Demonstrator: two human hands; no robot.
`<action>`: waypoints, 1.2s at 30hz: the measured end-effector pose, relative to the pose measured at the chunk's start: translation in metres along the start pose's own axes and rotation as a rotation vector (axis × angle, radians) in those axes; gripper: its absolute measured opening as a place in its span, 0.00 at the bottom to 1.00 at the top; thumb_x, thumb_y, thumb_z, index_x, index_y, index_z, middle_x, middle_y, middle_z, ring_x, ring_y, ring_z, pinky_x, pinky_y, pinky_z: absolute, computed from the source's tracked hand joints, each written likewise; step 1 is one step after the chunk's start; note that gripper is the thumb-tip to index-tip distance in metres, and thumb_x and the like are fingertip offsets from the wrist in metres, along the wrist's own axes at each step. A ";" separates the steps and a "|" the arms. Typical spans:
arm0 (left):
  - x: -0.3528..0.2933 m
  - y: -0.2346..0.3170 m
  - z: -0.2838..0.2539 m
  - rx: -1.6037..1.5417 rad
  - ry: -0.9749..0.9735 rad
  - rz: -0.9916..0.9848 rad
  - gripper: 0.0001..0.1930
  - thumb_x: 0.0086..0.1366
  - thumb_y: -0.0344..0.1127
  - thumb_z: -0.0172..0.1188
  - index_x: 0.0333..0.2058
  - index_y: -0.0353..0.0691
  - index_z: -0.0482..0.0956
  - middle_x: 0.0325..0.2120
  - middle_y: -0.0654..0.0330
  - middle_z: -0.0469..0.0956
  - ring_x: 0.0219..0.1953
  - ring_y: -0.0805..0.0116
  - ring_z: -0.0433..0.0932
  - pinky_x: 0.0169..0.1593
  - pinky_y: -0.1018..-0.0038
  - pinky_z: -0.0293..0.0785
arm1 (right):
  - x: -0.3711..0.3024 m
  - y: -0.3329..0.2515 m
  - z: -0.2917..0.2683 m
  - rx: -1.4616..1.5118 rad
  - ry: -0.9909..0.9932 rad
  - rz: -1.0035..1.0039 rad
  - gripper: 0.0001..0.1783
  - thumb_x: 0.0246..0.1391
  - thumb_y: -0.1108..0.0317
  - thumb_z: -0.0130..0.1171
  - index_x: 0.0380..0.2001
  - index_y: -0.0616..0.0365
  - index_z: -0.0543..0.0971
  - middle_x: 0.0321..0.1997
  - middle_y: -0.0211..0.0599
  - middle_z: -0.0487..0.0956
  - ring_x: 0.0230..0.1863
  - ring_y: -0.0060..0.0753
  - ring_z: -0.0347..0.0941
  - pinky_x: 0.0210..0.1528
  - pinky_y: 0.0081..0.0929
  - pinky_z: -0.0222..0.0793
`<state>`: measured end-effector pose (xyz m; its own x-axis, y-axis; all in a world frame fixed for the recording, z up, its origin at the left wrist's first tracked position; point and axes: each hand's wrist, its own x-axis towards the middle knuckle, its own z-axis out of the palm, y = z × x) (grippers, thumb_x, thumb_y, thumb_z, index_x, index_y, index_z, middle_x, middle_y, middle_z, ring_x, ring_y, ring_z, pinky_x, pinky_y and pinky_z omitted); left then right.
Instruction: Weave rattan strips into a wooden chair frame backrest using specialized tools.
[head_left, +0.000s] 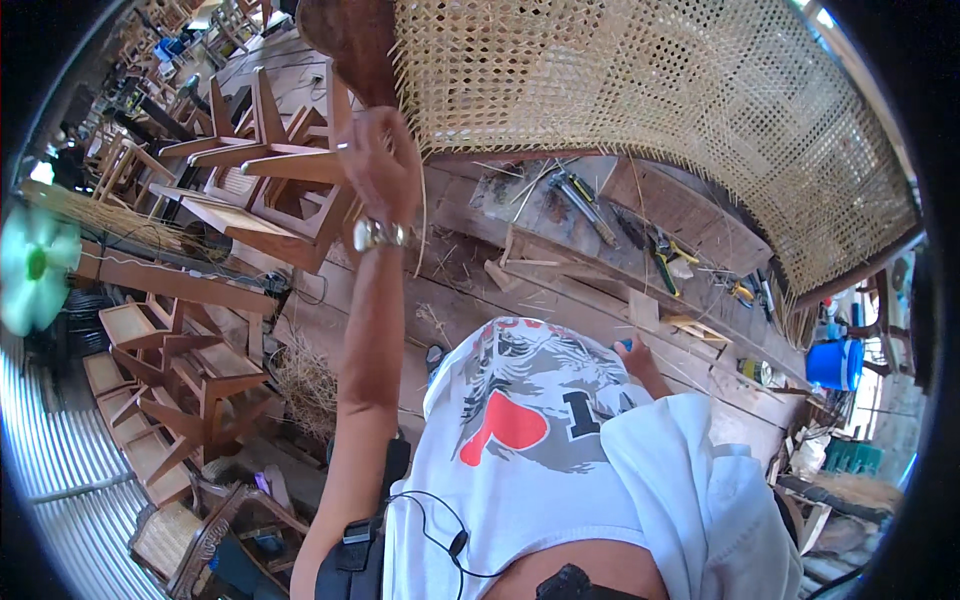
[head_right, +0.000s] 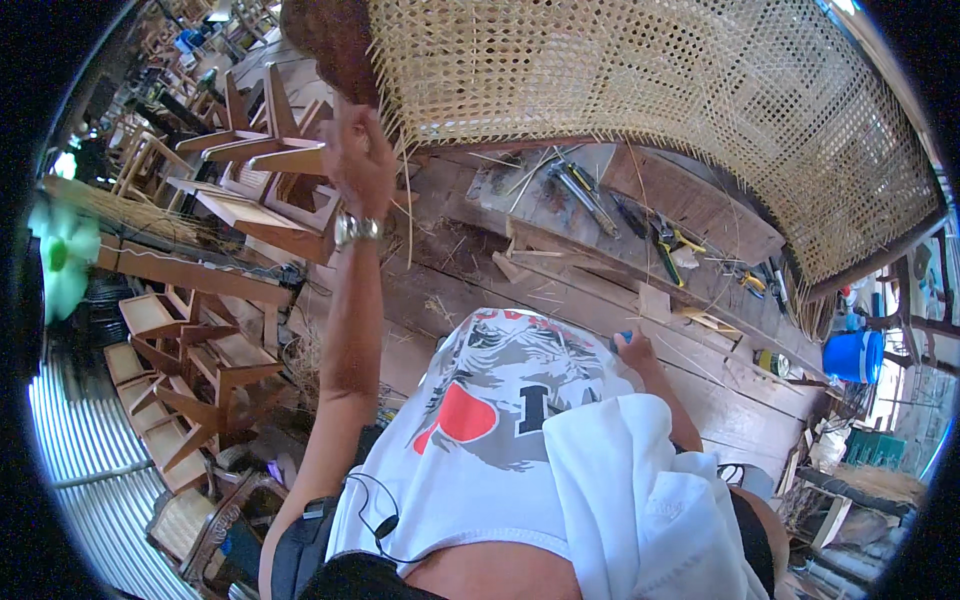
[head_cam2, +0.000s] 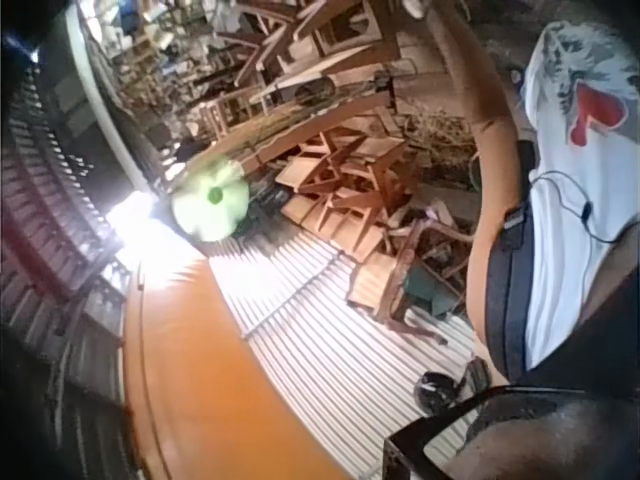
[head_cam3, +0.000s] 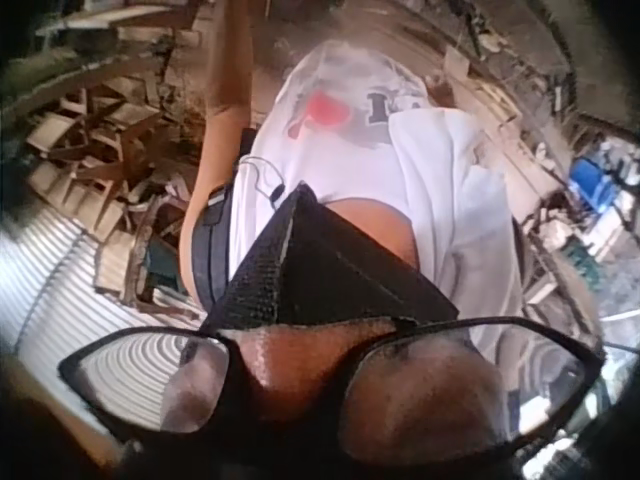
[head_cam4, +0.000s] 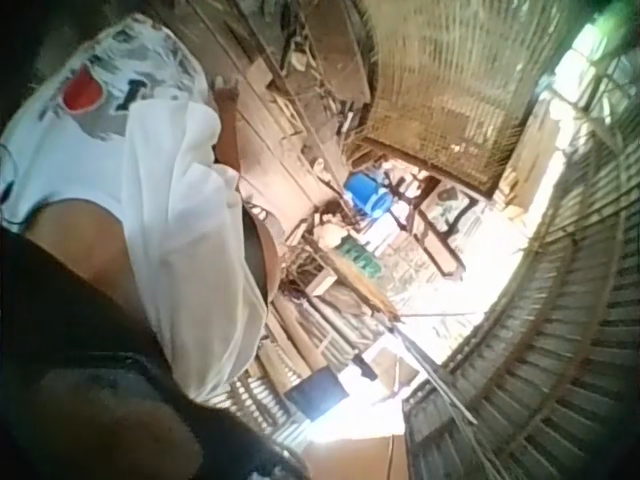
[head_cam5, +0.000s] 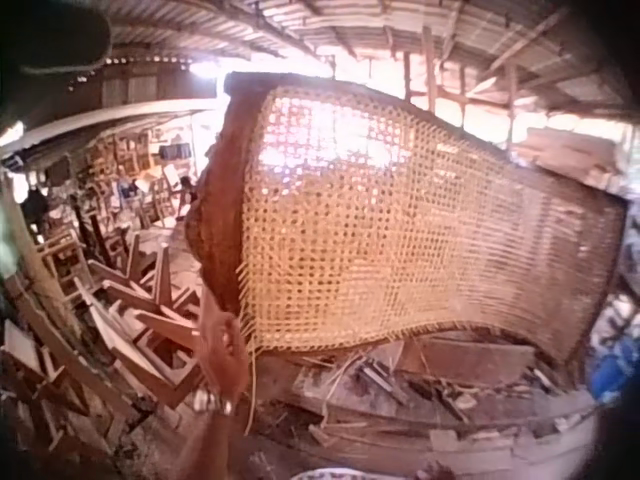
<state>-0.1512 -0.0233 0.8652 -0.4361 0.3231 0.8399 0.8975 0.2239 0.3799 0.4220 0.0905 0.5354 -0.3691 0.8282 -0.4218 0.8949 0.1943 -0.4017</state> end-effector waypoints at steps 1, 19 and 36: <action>-0.009 0.008 0.002 -0.098 -0.126 0.066 0.11 0.66 0.35 0.64 0.46 0.39 0.82 0.46 0.51 0.83 0.50 0.48 0.80 0.52 0.56 0.75 | -0.002 0.001 0.003 -0.021 -0.021 0.006 0.32 0.58 0.44 0.60 0.51 0.62 0.76 0.47 0.71 0.81 0.52 0.73 0.78 0.57 0.57 0.74; 0.003 -0.040 0.023 0.218 -0.169 -0.034 0.10 0.68 0.42 0.62 0.43 0.45 0.85 0.40 0.56 0.84 0.47 0.50 0.80 0.53 0.55 0.71 | -0.003 -0.054 0.023 0.160 0.040 -0.107 0.28 0.59 0.46 0.61 0.48 0.61 0.77 0.42 0.65 0.82 0.45 0.67 0.81 0.50 0.56 0.75; 0.011 -0.053 0.024 0.100 -0.330 0.038 0.10 0.69 0.36 0.58 0.46 0.49 0.82 0.39 0.57 0.81 0.43 0.51 0.81 0.46 0.53 0.71 | -0.041 -0.042 0.047 0.229 0.074 0.009 0.29 0.60 0.46 0.62 0.49 0.63 0.76 0.39 0.61 0.82 0.35 0.57 0.83 0.36 0.49 0.80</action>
<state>-0.2049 -0.0095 0.8447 -0.4148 0.6095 0.6756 0.9098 0.2897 0.2973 0.3878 0.0236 0.5313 -0.3341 0.8674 -0.3687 0.8149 0.0693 -0.5754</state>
